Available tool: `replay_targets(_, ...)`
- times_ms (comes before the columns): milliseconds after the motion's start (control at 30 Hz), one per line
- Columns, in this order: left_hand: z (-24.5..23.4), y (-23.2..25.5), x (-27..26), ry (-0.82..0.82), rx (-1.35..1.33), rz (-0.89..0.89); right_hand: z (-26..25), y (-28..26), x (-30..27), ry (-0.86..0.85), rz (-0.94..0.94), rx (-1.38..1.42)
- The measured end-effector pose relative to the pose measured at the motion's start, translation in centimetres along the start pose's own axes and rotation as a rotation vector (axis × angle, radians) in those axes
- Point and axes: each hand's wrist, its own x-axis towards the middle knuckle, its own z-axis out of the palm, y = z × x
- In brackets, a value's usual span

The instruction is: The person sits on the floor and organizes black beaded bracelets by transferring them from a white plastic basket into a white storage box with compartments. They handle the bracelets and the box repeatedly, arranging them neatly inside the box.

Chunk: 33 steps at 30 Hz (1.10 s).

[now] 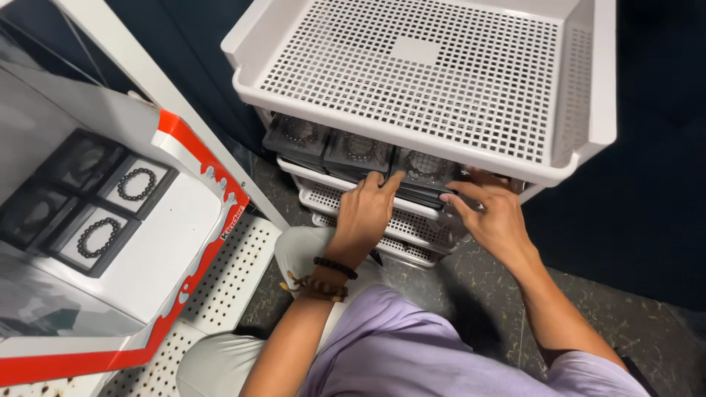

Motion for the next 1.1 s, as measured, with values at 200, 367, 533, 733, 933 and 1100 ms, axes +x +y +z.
replay_targets(200,-1.8,1.2,-0.6,0.146,-0.197,-0.045,-0.7,-1.3,0.5,0.179,-0.236,0.049)
replay_targets(367,-3.4,2.0,-2.4,0.206,-0.646,-0.128,-1.6,-3.2,0.8,0.18,-0.323,0.049)
replay_targets(533,-4.5,1.6,-3.9,0.274,-0.875,-0.278,-0.8,-5.8,1.7,0.193,-0.425,0.12)
replay_targets(733,-2.3,-2.5,-7.1,0.528,-1.341,-0.662,1.8,-9.1,2.2,0.125,-0.503,0.35)
replay_targets(933,-9.6,-2.2,-11.9,0.912,-1.298,-0.675,7.1,-16.1,1.8,-0.06,-0.483,0.588)
replay_targets(1100,-13.1,-3.8,-15.6,1.332,-0.998,-0.845,10.6,-24.7,2.1,-0.141,-0.557,0.773)
